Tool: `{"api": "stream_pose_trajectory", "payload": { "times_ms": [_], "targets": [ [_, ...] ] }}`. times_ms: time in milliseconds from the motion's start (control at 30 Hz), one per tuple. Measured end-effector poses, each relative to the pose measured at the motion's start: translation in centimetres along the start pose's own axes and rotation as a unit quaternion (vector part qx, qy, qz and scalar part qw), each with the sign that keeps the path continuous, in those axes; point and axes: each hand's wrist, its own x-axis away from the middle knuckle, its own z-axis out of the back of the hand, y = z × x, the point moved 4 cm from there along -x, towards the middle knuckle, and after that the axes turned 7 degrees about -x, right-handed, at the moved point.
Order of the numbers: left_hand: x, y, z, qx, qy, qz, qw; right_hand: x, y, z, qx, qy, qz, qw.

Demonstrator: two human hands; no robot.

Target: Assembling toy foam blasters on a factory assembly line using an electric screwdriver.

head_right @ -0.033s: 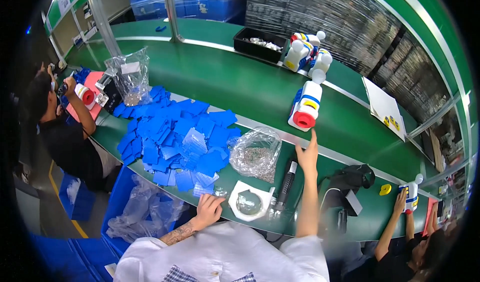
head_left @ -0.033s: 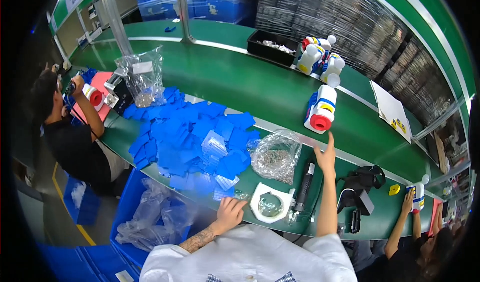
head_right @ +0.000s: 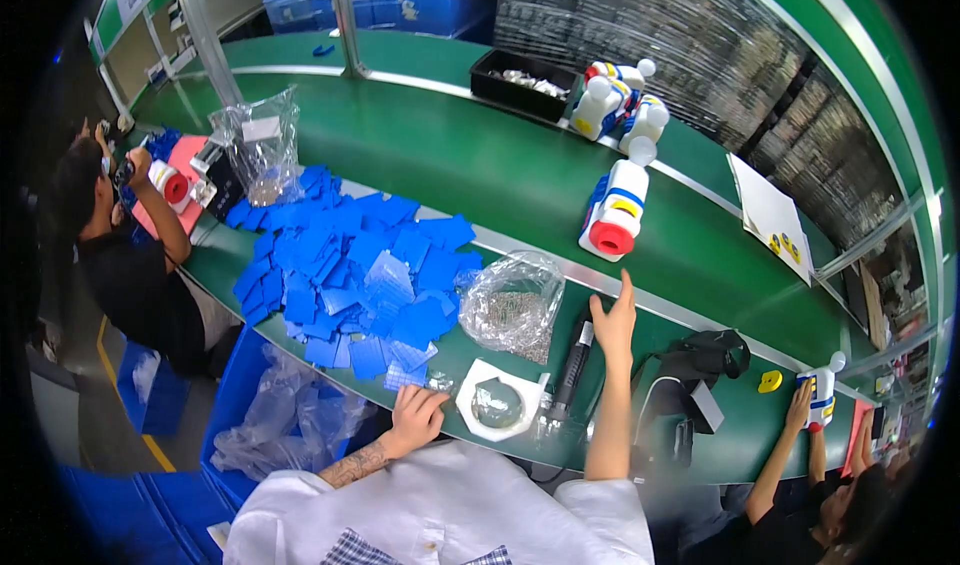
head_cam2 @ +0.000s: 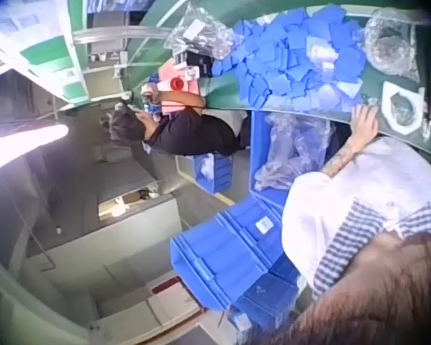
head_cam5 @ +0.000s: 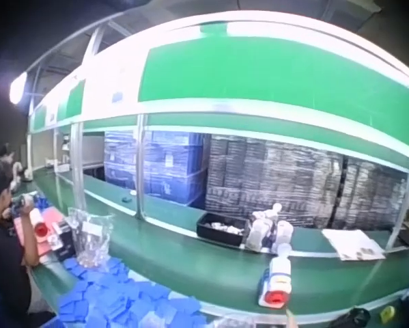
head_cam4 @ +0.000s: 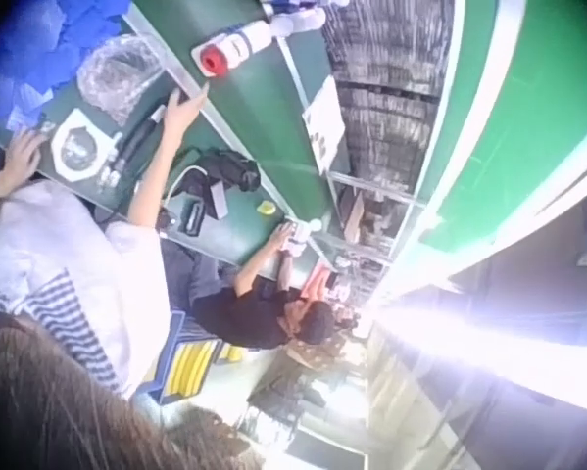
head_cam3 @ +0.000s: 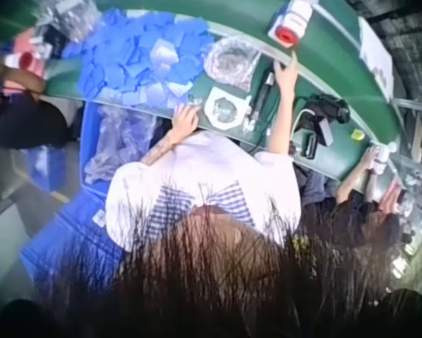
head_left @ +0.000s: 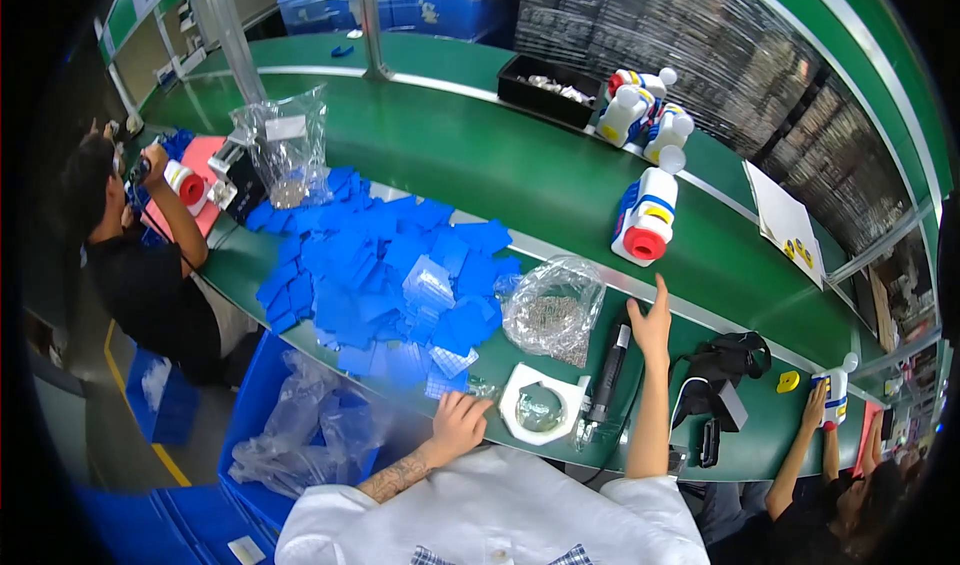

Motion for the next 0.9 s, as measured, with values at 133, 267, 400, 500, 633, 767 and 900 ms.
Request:
{"api": "stream_pose_trajectory", "payload": {
  "times_ms": [133,267,400,500,633,767,900],
  "targets": [
    [-1.1,0.3,-0.2,-0.007,-0.012,0.006,1.000,5.4,2.0,-1.2,-0.012,0.057,-0.069,0.996],
    [-1.0,0.3,-0.2,-0.024,-0.032,0.020,0.999,4.9,1.6,-1.4,-0.044,0.073,-0.077,0.993],
    [-0.8,0.4,-0.5,-0.027,-0.045,0.032,0.998,5.4,2.7,-1.4,-0.055,0.079,-0.092,0.991],
    [-0.7,0.6,-0.4,-0.030,-0.045,0.036,0.998,5.7,3.2,-1.3,-0.057,0.083,-0.089,0.991],
    [-0.5,0.6,-0.3,-0.020,-0.041,0.033,0.998,5.8,2.6,-1.2,-0.052,0.083,-0.079,0.992],
    [-0.7,0.6,-0.1,-0.011,-0.042,0.036,0.998,5.8,2.7,-1.3,-0.061,0.090,-0.074,0.991],
    [-0.8,0.5,-0.2,-0.009,-0.046,0.040,0.998,5.8,2.7,-1.4,-0.058,0.092,-0.087,0.990]
  ]
}}
